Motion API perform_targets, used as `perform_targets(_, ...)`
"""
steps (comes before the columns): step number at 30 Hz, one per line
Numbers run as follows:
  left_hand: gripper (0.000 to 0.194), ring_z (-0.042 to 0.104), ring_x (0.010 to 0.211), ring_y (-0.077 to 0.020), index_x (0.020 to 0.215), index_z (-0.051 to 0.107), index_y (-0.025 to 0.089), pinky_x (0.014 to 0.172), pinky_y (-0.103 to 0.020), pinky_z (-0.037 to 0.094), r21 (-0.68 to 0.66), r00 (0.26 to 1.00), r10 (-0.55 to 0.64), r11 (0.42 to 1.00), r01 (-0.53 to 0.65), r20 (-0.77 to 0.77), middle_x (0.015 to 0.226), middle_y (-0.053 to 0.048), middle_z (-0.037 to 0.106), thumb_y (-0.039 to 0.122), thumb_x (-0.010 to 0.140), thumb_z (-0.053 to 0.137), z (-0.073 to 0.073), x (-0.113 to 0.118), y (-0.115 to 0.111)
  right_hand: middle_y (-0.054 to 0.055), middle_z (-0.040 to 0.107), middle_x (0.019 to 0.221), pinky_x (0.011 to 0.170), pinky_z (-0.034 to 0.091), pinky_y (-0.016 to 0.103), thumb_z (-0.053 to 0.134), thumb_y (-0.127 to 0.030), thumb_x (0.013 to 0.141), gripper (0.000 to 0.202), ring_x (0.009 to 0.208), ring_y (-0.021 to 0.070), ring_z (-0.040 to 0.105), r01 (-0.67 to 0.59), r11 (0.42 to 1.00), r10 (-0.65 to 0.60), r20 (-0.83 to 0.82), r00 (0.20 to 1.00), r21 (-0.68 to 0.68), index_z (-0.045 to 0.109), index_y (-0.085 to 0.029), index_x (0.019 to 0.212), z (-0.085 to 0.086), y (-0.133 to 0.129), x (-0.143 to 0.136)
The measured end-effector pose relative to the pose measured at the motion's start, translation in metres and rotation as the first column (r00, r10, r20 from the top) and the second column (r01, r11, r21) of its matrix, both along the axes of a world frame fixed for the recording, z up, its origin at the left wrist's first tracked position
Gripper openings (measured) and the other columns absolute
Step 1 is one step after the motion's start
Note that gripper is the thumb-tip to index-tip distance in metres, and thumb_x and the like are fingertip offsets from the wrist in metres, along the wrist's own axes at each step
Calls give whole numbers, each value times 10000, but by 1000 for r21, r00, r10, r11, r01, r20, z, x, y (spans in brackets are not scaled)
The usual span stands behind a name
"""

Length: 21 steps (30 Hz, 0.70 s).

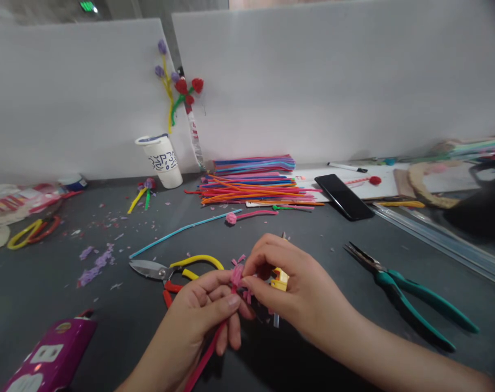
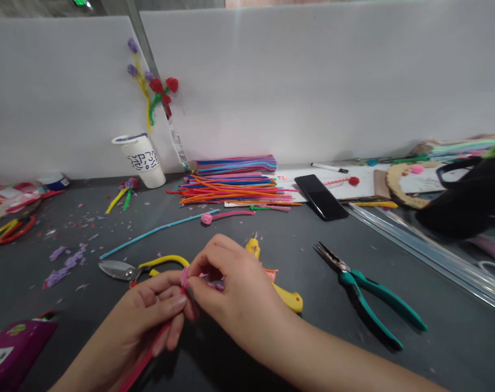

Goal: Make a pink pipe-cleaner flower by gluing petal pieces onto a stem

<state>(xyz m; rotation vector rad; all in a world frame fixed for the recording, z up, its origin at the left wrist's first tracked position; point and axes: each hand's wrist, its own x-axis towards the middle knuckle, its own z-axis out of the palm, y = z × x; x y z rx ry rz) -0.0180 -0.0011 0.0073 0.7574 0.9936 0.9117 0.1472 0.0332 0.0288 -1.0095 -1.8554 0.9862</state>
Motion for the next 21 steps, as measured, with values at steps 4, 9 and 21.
perform_targets(4,369,508,368,-43,1143,555,159,361,-114,309,19,1000,-9,1000,9,13,636,-4,685,189,793,668,-1,1,-1,-29,551,768,607,428,195,585,-6,773,179,689,84,539,-3,999,2,19,1000,42,594,-165,690,0,-1,1)
perform_targets(9,221,507,405,-51,1023,623,144,411,-128,355,66,1000,-21,998,23,-23,549,14,642,226,819,642,0,2,-2,-24,561,781,629,430,195,597,-15,781,164,716,87,548,-25,993,21,35,999,112,600,-164,713,0,-4,0)
perform_targets(21,176,528,404,-53,939,686,156,444,-129,370,102,996,34,994,-26,-81,535,-16,683,290,833,642,4,0,-5,-12,566,724,583,436,177,555,-20,790,154,658,82,542,9,962,-8,-6,1000,275,610,-154,736,11,-5,4)
